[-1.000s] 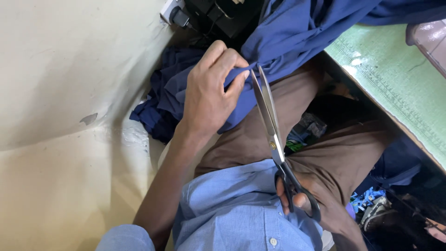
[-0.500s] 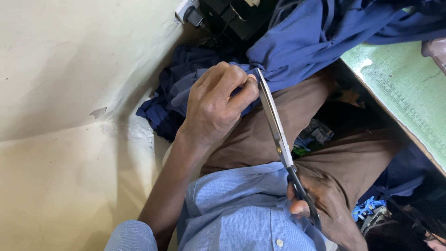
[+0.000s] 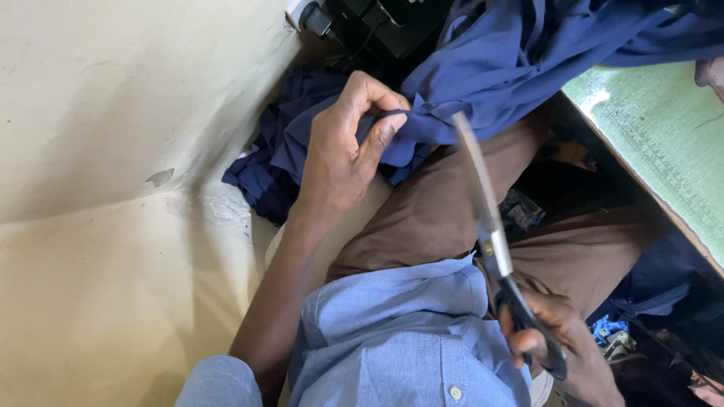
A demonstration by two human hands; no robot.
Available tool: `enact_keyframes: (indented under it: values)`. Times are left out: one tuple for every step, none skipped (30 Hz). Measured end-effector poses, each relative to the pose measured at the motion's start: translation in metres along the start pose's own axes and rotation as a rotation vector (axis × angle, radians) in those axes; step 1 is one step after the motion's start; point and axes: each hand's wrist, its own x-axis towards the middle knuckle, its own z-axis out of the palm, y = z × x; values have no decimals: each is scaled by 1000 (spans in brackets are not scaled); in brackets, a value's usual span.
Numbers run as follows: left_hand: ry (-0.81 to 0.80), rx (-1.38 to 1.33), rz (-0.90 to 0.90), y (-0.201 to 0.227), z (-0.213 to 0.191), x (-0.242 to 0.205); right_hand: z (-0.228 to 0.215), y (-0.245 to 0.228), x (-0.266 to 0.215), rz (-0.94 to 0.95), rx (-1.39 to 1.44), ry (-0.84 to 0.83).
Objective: Trimming excess threads and fabric from a blue garment using tailor scissors
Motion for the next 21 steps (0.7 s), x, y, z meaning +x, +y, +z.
enact_keyframes:
  values:
    - [-1, 0, -1, 0, 0, 0, -1, 6, 1, 1, 1, 0]
    - [-11, -28, -27, 1, 2, 0, -2, 11, 1, 81, 5, 53]
    - [-22, -56, -52, 1, 4, 0, -3, 17, 1, 161, 9, 105]
    - [-25, -60, -47, 5, 6, 1, 2, 22, 7, 159, 8, 112]
    - [-14, -1, -46, 10, 8, 2, 6, 27, 13, 283, -95, 119]
    - [-1, 64, -46, 14, 9, 3, 10, 32, 20, 404, -195, 120]
    - [-2, 65, -42, 13, 12, 5, 14, 19, 24, 401, -194, 123]
    - [20, 227, 86, 11, 14, 5, 18, 6, 27, 292, -261, -45]
    - [38, 390, 214, 9, 16, 6, 23, -7, 30, 179, -326, -211]
    - [40, 391, 213, 6, 16, 4, 22, -6, 29, 179, -327, -213]
    - [70, 635, 228, 2, 17, 2, 21, -4, 27, 199, -279, -207]
    - [99, 881, 238, -1, 16, -2, 22, -3, 25, 219, -230, -203]
    - [100, 885, 233, -2, 17, -3, 18, 3, 20, 219, -229, -209]
    - [161, 889, 236, -3, 17, -5, 14, 8, 15, 213, -84, -178]
    - [222, 893, 239, -3, 18, -6, 10, 13, 10, 208, 61, -146]
    - [226, 896, 243, -4, 17, -6, 7, 14, 8, 202, 60, -147]
    - [278, 867, 244, -4, 17, -7, 4, 14, 5, 224, 56, -122]
    - [329, 834, 238, -4, 18, -9, 0, 15, 0, 253, 52, -97]
    - [331, 834, 236, -6, 18, -10, 1, 7, 5, 255, 50, -99]
    - [351, 817, 260, -8, 18, -11, 1, -1, 10, 148, -17, -168]
    - [372, 801, 284, -9, 17, -12, 2, -9, 16, 41, -84, -236]
